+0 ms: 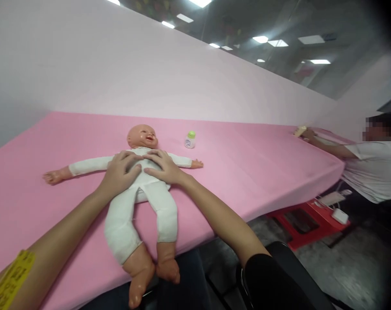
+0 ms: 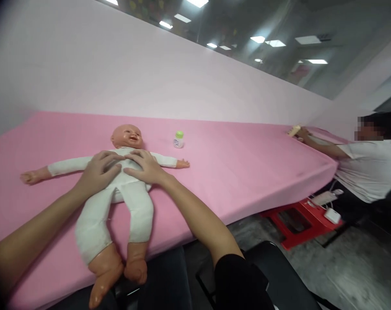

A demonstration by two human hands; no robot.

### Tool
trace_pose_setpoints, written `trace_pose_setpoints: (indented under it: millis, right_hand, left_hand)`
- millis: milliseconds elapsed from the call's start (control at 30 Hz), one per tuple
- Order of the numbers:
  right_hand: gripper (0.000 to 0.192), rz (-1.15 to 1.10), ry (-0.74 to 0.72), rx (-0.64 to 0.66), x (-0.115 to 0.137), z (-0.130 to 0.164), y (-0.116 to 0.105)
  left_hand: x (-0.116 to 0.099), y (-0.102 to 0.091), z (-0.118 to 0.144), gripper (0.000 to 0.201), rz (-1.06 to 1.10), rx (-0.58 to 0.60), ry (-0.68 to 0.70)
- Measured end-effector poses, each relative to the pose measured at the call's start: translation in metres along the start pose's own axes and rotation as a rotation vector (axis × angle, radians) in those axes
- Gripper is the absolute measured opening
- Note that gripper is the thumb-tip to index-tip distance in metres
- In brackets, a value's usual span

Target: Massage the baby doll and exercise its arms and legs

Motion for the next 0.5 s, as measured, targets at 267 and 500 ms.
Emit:
trace_pose_setpoints:
  millis: [267, 500]
  right_hand:
    - [0.046, -0.022, 0.006, -0.001, -0.002, 0.000, -0.001]
    - [0.047, -0.013, 0.056, 0.028, -0.008, -0.002, 0.000]
  left_hand:
    - [-0.005, -0.001, -0.001, 0.037, -0.013, 0.008, -0.017]
    - [-0.008, -0.001, -0.002, 0.038, -0.036, 0.006, -0.023]
Point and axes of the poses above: each hand's wrist, its own z-axis away from the middle knuckle, its own y-axis out of the palm, x = y × z, the point moved 9 cm from there along -z, towards the middle knuckle, and after that the axes turned 3 degrees about x, right-handed, at the moved point
